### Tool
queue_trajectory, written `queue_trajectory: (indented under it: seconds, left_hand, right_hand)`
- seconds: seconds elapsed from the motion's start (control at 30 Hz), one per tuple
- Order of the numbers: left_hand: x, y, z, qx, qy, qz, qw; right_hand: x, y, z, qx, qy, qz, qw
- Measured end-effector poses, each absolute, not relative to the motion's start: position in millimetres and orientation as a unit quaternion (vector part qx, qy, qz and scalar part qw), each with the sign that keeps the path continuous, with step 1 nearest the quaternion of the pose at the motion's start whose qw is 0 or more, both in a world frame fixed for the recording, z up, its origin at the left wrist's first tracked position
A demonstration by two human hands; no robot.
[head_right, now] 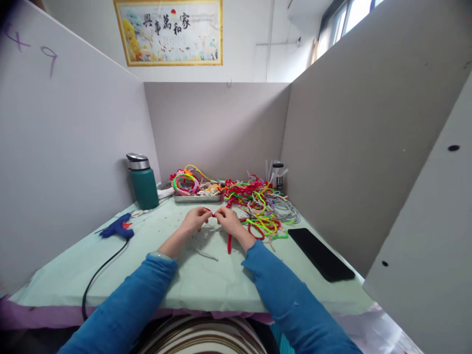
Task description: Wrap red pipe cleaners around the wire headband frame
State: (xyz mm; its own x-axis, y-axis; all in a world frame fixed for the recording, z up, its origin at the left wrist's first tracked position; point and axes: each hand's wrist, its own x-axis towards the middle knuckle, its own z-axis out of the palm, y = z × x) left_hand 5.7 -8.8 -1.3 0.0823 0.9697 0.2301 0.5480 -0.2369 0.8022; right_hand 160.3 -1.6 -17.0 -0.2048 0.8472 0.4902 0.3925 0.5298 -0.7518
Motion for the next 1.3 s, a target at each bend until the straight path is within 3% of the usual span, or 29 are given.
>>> queue_trajectory:
  seconds: [0.13, 0.27, 1.17, 1.3]
  left_hand:
    - [4.5, -7.9, -3.4, 0.738, 0.522, 0.408, 0.128]
    - [5.5, -8.8, -3.5, 0.776, 0.489, 0.392, 0.073]
    - [7.3, -10.5, -4.3, 0.730, 0.533, 0.423, 0.064]
    - [7.2, -8.4, -2.7, 0.704, 0.547, 0.437, 0.119]
  right_hand:
    - [160.9, 1.0, -17.6, -0.435, -0.729, 0.245, 0.468]
    - [160.8, 3.5, -20.5, -0.427, -0.730, 0.258, 0.467]
    - [160.7, 6.2, -20.2, -0.441, -0.721, 0.265, 0.465]
    - [160.9, 4.8, -18.9, -0.431, -0.717, 0.257, 0.484]
